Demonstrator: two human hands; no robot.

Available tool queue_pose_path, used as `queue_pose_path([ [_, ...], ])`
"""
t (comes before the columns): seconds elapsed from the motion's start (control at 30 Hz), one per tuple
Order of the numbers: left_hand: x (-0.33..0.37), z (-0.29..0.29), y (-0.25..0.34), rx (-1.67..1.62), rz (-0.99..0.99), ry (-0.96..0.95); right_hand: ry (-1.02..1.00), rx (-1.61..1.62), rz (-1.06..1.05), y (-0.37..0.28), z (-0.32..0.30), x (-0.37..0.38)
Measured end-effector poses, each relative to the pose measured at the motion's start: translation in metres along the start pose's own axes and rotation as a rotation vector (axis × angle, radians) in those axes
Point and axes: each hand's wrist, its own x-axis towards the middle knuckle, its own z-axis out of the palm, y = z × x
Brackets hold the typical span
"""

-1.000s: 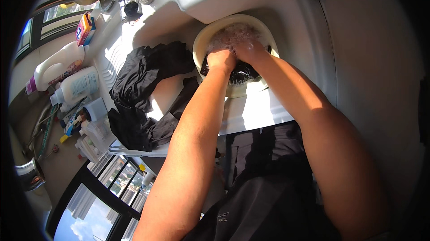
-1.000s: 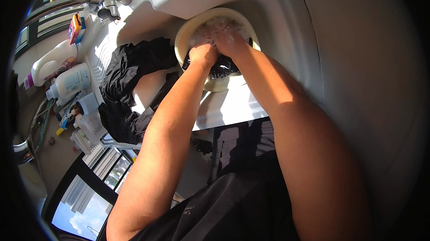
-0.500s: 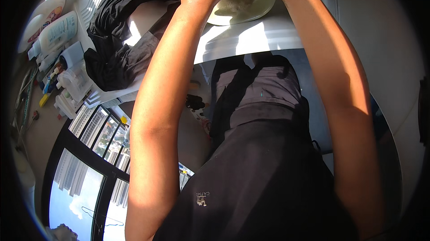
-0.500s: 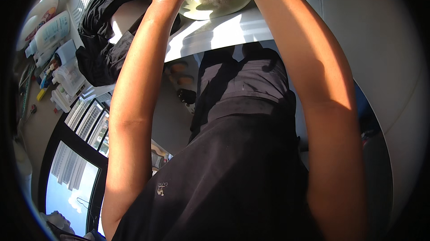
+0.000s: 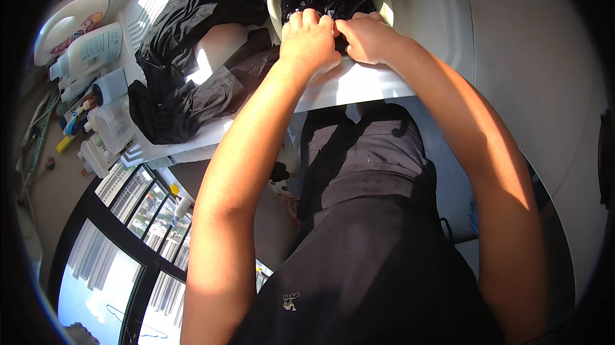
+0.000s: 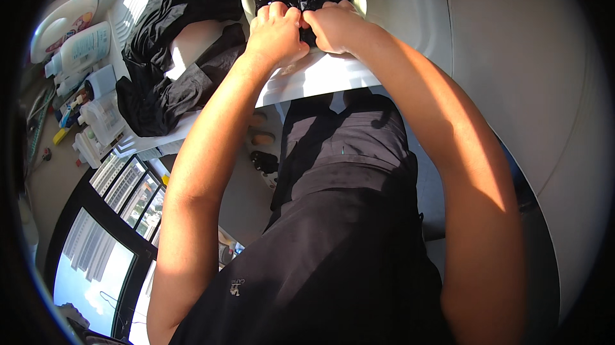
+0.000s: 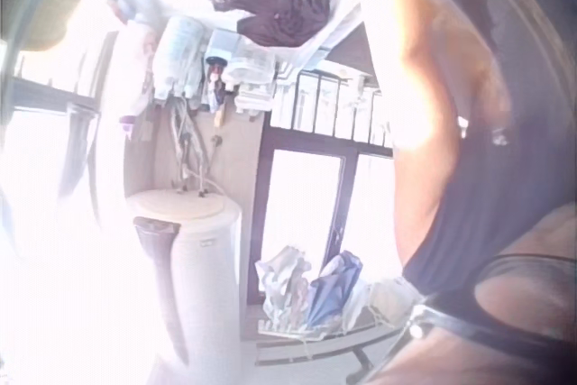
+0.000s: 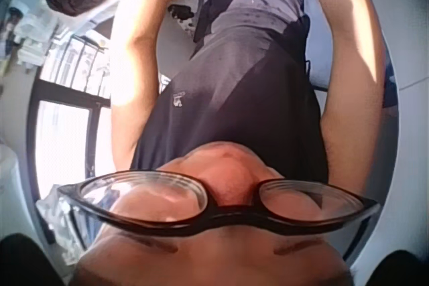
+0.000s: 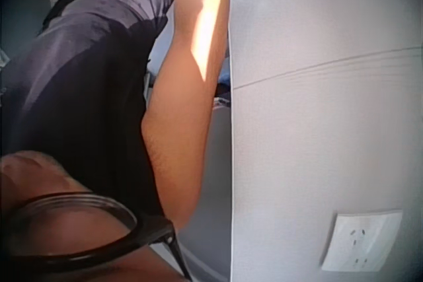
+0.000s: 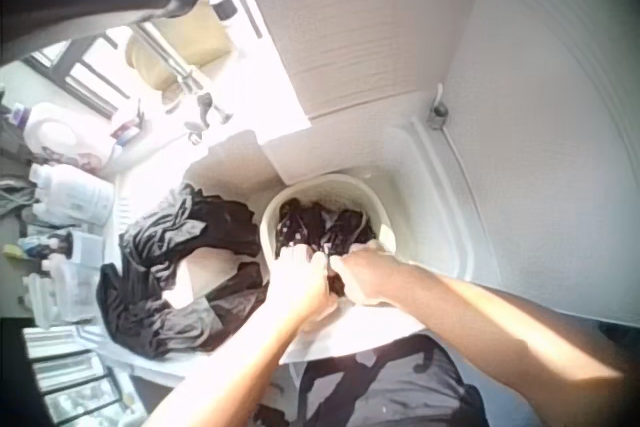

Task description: The person washes black garments by hand in a bowl placed in a bathroom sink, scrubbing the fabric with soapy water, rinsing it, and adding liquid detergent from a large bottle.

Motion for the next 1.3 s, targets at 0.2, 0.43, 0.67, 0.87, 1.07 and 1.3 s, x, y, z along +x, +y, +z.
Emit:
queue_pose_path([
  [0.2,0.054,0.01,-0.035,-0.002,0.028,0.359,0.435,0.144,0.073,-0.014,-0.014,0.021],
  [0.43,0.1,0.029,-0.034,0.185,0.026,0.118,0.506,-0.168,0.278,0.04,0.05,0.086],
  [0.67,0.125,0.08,-0.063,0.393,-0.062,0.008,0.325,-0.29,0.14,0.029,0.044,0.109],
  [0.87,0.145,0.098,-0.067,0.301,-0.055,-0.082,0.094,-0.567,0.088,0.051,0.078,0.144],
  [1.07,0.16,0.056,-0.047,0.254,-0.009,-0.36,0.512,-0.197,0.233,0.084,0.073,0.161],
  [1.3,0.128,-0.008,-0.044,-0.271,-0.105,-0.057,0.262,0.316,0.31,0.038,-0.012,0.131],
])
